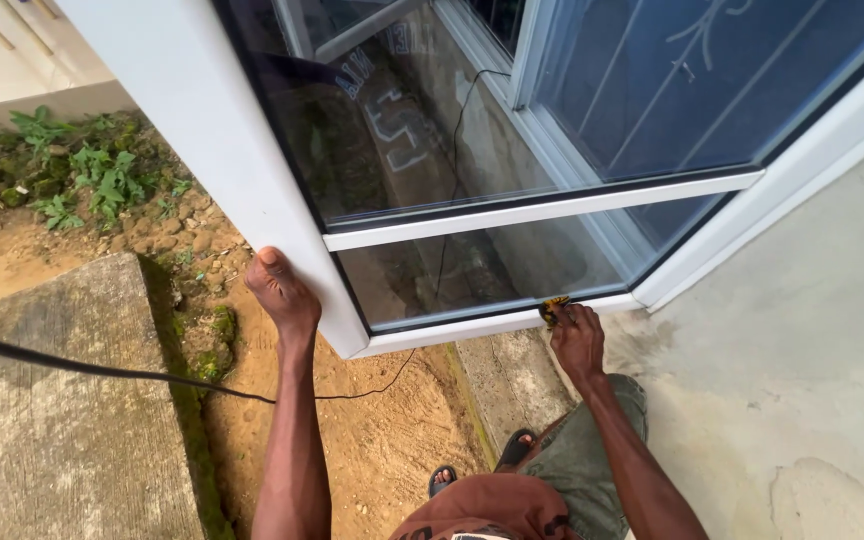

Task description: Cleaning the glass and frame of an open window using a wet cloth.

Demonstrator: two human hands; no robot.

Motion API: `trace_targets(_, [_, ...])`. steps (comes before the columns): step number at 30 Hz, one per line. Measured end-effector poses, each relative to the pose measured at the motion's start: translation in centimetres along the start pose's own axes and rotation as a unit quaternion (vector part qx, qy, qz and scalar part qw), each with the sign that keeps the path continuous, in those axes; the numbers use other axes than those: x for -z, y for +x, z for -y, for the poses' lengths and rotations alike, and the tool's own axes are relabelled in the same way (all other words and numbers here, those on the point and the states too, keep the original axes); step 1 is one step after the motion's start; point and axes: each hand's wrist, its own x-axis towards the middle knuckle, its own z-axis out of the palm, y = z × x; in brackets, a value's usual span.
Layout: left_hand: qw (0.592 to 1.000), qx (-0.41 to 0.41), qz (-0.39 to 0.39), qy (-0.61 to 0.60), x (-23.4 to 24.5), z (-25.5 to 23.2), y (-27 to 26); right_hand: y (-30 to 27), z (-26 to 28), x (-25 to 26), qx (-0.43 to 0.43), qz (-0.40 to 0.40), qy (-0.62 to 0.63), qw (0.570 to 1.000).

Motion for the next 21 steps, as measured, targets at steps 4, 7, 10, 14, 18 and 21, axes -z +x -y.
trace_targets(4, [1.000, -0.002, 0.000, -0.001, 0.2, -0.2, 0.0, -1.7, 2.4, -2.2, -0.111, 0.001, 0.047, 0.993])
trace_targets(7, [1.000, 0.000, -0.010, -0.003, 0.0, -0.3, 0.1, -0.9, 6.0, -1.2, -0.221, 0.074, 0.091, 0.968])
trace_targets(10, [1.000, 0.005, -0.011, -0.008, -0.2, -1.7, 0.0, -0.9, 8.3, -1.4, -0.259, 0.041, 0.149, 0.954])
trace_targets(14, [1.000, -0.001, -0.013, 0.004, -0.4, -3.4, 0.4, 0.8, 14.3, -0.5, -0.317, -0.046, 0.262, 0.910])
trace_targets(18, [1.000, 0.009, -0.007, 0.004, -0.1, -3.2, 0.1, 1.9, 23.3, -0.4, -0.344, -0.078, 0.454, 0.818])
trace_targets(21, [1.000, 0.019, -0.005, 0.001, -0.2, -1.9, -0.3, 2.1, 27.3, -0.8, -0.320, -0.021, 0.472, 0.821])
